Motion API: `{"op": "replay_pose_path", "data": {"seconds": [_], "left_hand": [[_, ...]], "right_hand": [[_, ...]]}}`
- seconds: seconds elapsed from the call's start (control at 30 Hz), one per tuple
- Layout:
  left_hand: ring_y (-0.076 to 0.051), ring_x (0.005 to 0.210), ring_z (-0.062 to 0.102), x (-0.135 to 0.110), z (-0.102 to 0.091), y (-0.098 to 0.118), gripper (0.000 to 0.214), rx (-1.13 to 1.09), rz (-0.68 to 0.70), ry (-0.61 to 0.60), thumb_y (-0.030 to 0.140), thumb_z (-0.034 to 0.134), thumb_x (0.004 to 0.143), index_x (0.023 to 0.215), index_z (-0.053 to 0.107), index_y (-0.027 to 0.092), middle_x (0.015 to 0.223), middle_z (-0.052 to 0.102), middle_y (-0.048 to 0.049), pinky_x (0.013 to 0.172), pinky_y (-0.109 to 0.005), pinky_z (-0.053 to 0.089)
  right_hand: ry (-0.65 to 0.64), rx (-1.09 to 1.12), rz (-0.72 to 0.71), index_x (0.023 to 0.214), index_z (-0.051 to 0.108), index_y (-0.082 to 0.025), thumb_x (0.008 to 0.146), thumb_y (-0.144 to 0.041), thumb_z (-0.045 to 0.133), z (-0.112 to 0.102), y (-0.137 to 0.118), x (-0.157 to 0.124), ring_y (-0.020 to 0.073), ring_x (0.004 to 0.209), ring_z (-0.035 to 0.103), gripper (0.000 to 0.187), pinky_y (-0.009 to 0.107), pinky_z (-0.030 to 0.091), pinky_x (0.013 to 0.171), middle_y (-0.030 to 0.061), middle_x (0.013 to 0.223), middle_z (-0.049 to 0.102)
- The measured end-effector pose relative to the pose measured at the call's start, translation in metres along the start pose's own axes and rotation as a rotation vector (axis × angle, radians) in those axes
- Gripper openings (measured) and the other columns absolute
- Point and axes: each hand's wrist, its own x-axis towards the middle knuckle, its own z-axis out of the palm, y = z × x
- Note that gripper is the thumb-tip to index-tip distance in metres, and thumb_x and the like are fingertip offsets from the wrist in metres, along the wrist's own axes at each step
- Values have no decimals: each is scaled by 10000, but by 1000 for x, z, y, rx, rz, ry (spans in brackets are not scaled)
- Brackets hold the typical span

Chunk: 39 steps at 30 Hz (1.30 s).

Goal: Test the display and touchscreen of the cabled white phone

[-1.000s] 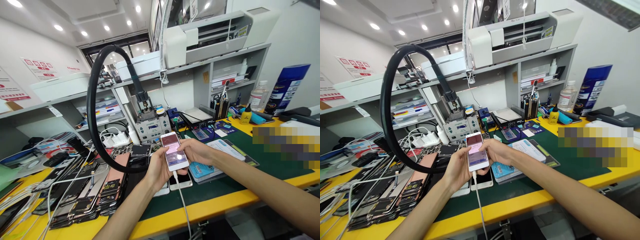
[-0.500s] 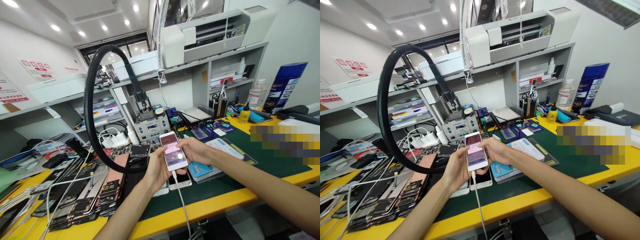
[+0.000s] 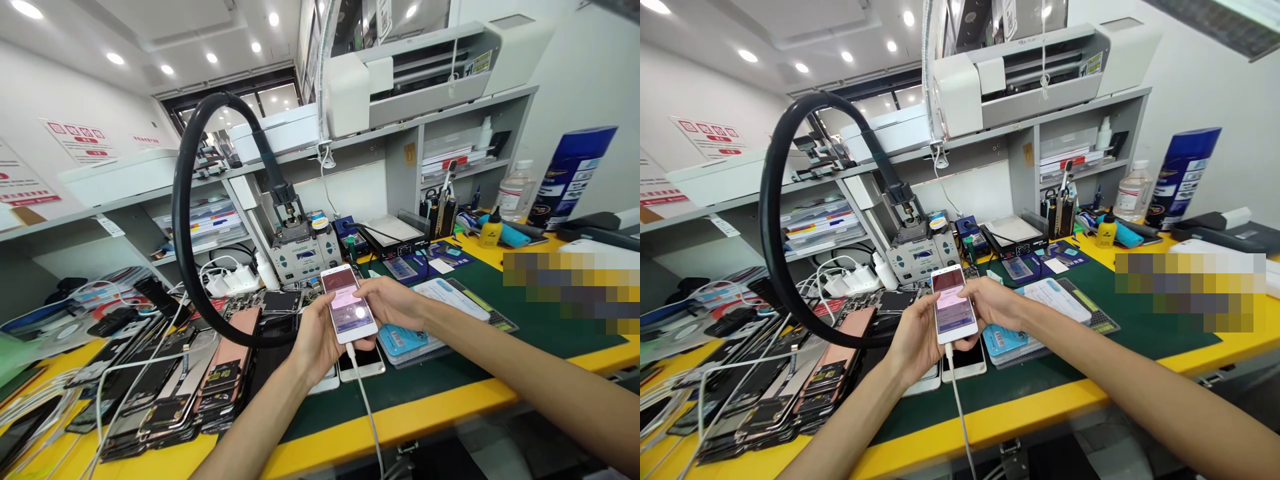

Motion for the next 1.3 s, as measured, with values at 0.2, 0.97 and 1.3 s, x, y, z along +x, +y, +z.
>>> {"op": "replay_pose_path", "data": {"seconds": [0.2, 0.97, 1.3], "left_hand": [[-211, 748, 685, 0, -1, -1, 399, 11, 17, 1, 339, 462, 917, 1257, 538, 147, 926, 688, -109, 611, -352, 599], [-192, 687, 662, -1, -1, -3, 408, 75, 42, 47, 353, 464, 907, 1259, 534, 159, 929, 678, -92, 550, -304, 565], [-224, 749, 659, -9, 3, 6, 580, -20, -10, -140, 599, 421, 896, 1238, 554, 151, 941, 672, -120, 582, -313, 541]], "right_hand": [[3, 4, 1, 1043, 558, -171, 805, -218, 511, 0, 0, 1, 165, 556, 595, 247, 234, 455, 420, 35, 730, 654], [-16, -22, -29, 1054, 538, -178, 787, -239, 538, -1, 4, 2, 197, 591, 633, 274, 335, 561, 463, 50, 765, 677], [7, -147, -131, 1202, 523, -183, 748, -208, 579, 7, -1, -8, 210, 646, 661, 458, 312, 532, 511, 79, 868, 713]]}}
